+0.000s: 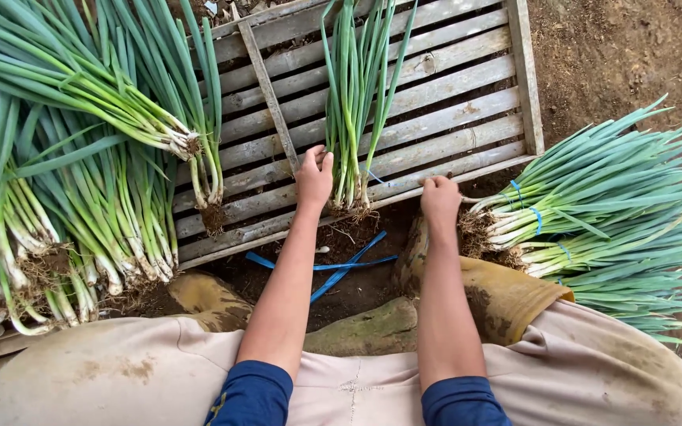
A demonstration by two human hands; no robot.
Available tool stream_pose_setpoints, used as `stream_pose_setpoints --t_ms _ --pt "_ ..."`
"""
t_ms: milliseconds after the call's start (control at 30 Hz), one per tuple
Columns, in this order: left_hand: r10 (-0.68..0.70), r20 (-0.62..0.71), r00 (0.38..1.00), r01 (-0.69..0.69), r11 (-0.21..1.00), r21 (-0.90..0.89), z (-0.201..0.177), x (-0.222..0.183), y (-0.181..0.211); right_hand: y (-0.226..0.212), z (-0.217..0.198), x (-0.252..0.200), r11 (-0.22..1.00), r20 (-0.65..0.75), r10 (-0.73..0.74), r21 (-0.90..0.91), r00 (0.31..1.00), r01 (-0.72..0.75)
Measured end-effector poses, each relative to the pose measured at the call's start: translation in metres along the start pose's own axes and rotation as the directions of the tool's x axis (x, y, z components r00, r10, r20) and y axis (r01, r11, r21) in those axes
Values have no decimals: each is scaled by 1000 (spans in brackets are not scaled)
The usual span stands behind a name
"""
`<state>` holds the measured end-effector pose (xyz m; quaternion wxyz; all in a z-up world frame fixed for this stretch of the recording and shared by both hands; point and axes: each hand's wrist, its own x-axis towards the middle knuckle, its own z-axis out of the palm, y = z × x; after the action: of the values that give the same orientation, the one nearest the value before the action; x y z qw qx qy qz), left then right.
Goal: Bundling green onions together using plastic ties
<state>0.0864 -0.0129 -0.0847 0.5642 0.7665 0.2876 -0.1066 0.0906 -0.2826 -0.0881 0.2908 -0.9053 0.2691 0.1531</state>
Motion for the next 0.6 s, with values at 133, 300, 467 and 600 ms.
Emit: stream_pose_setpoints --t_ms 133,300,467,600 --pt "-49 49 998 50 999 -7 -1 8 5 -41 0 -18 998 -15 -53 30 998 54" --pt "-49 36 998 49 999 19 4 25 -2 -40 3 2 1000 -175 6 25 984 -2" --pt "-11 -50 999 13 1000 29 11 10 22 -41 34 14 988 -147 -154 -5 977 155" --pt "-92 -7 996 91 994 -68 16 -4 55 -43 72 28 989 35 -145 -33 989 146"
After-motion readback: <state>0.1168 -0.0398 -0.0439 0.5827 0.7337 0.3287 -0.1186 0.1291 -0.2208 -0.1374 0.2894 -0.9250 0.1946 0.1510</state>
